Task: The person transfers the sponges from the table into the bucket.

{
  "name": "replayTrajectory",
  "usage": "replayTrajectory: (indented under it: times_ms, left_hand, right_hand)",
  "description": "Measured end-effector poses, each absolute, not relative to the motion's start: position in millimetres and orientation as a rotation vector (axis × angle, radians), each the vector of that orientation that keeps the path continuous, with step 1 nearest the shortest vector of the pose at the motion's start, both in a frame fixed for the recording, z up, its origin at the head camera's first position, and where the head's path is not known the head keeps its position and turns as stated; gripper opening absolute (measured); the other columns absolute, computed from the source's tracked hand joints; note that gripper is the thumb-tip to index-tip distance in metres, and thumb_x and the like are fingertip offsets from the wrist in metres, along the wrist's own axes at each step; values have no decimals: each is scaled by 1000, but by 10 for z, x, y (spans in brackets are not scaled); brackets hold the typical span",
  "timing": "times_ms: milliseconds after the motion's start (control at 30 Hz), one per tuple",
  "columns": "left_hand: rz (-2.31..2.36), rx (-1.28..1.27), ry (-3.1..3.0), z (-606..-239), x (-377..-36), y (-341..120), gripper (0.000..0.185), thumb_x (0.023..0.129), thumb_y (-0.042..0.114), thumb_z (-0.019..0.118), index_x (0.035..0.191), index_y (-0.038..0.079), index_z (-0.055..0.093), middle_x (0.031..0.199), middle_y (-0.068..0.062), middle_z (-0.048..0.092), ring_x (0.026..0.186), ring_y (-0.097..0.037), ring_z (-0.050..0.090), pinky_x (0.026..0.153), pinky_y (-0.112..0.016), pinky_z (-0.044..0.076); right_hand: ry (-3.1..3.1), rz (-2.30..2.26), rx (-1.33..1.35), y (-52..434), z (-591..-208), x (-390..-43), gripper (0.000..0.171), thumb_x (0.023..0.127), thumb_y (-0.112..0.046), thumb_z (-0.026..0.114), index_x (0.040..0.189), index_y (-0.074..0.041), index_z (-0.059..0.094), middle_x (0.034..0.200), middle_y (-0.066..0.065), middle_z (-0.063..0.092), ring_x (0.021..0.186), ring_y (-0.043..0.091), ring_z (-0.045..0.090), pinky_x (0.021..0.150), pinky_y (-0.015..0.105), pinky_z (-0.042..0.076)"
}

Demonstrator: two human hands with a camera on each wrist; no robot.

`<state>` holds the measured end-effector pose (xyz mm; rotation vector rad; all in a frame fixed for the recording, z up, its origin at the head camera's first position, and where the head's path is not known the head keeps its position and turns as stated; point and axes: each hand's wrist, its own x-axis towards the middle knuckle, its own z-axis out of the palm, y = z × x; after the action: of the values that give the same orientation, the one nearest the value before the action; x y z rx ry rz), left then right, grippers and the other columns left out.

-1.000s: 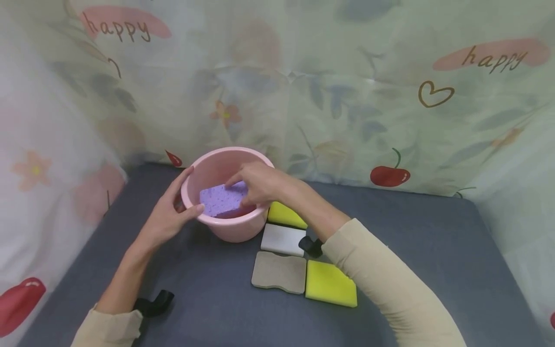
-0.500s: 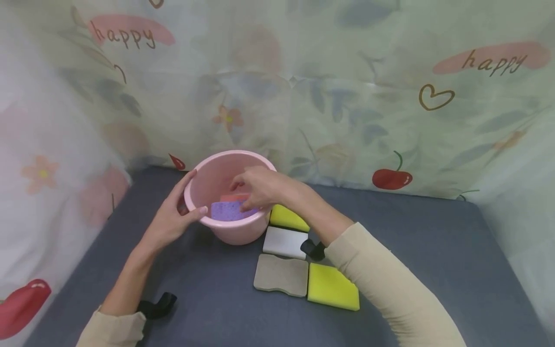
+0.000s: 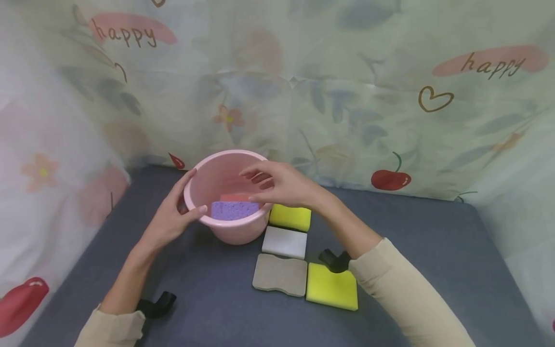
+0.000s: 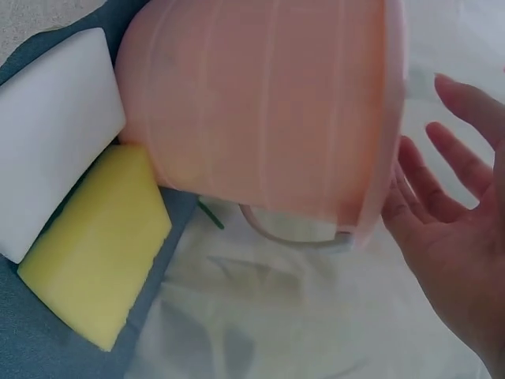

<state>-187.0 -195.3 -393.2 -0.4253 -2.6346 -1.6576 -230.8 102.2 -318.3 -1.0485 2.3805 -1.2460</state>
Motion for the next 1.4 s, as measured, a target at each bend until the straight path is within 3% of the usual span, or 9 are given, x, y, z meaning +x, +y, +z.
replayTrajectory:
  times_ms: [600,867,1167,1400]
  left_hand:
    - [-1645,-436,-2622,-3905,-1896,-1932,92,88,17,77,160,27,20,162,-5,24,136,-34,38,93,-13,42]
    - [-1654,-433,-2630,-3880,-1902,-1925,90,89,16,76,160,26,21,162,-4,23,138,-32,36,95,-15,41]
    - [-1626,-397,-2696,-3884,-1858,-1969,91,90,18,74,160,31,16,162,-3,23,138,-31,37,105,-45,40]
    - [-1626,-367,-2722,-3856,-1818,-1959,93,90,25,75,159,35,15,162,-2,24,139,-31,38,104,-48,40]
  right_hand:
    - [2334,-1392,-1081,1357,-3169,-2077,47,88,-12,76,132,-6,61,128,3,62,113,18,62,95,37,52]
    - [2428,-1353,-1052,1597,-3277,-1898,47,88,-19,77,132,-11,62,127,0,64,111,15,61,94,36,52]
    - [2500,-1292,-988,1786,-3421,-1768,46,87,-17,78,131,-15,63,126,-2,64,111,13,61,93,41,53]
    - [2521,-1280,-951,1953,-3506,-1649,45,86,-17,79,129,-17,64,124,-5,64,109,12,61,93,41,53]
